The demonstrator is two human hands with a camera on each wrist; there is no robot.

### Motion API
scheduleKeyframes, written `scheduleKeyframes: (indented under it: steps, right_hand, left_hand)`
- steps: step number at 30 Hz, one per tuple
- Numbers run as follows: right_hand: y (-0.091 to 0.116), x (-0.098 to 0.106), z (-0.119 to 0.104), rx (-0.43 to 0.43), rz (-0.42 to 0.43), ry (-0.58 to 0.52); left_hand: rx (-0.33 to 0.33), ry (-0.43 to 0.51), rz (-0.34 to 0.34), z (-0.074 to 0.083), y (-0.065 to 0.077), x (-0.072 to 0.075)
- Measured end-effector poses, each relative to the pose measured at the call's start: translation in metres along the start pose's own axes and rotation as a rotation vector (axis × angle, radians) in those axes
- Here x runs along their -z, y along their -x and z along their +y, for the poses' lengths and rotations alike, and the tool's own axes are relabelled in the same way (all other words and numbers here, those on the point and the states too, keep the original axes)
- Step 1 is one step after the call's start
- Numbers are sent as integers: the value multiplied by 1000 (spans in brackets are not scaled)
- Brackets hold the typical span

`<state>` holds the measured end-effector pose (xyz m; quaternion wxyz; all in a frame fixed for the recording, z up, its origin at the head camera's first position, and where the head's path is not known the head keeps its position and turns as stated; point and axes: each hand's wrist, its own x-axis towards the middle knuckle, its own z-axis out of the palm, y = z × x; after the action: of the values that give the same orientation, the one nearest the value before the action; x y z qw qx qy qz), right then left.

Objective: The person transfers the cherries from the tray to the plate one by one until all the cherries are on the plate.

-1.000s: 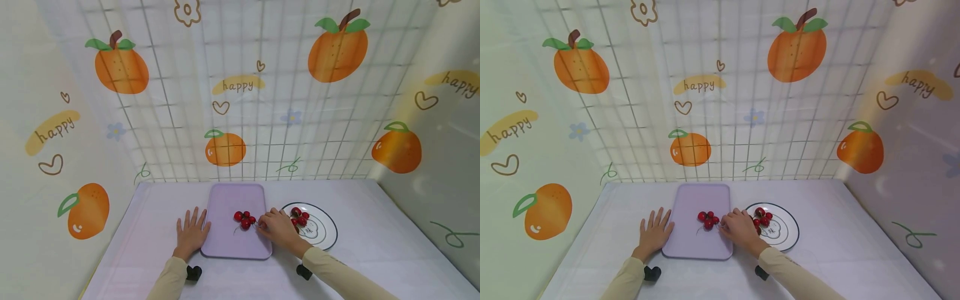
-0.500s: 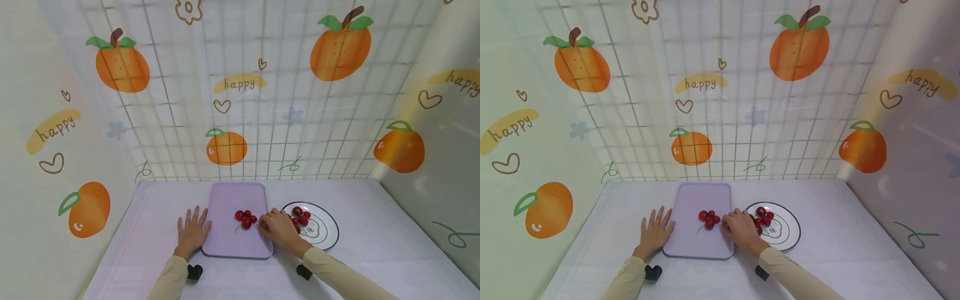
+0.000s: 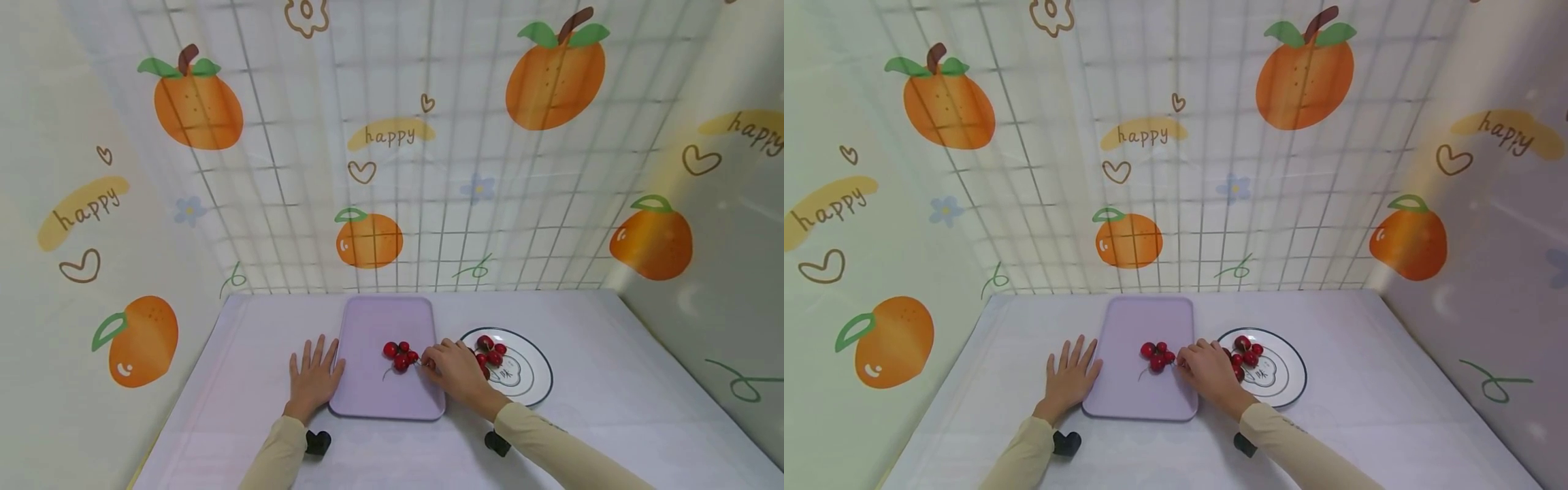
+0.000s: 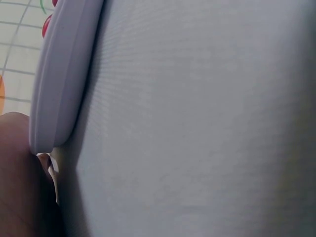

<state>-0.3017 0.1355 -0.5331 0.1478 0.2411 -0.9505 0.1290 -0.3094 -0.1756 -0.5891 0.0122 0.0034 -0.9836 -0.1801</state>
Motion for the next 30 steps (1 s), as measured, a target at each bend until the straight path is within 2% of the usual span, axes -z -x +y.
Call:
scheduleKeyframes:
  steps: [3, 10, 16, 24, 30]
  right_hand:
    - [-1, 3, 1, 6, 12, 15]
    - [-1, 13, 4, 58, 106, 18]
    - [1, 18, 8, 37, 103, 4]
    - [6, 23, 14, 37, 142, -33]
    - [7, 28, 21, -4, 124, -75]
  left_hand:
    - [4, 6, -5, 1, 0, 1]
    - [0, 6, -4, 2, 1, 1]
    - [1, 12, 3, 3, 4, 2]
    - [0, 27, -1, 5, 8, 5]
    - [1, 31, 0, 4, 6, 5]
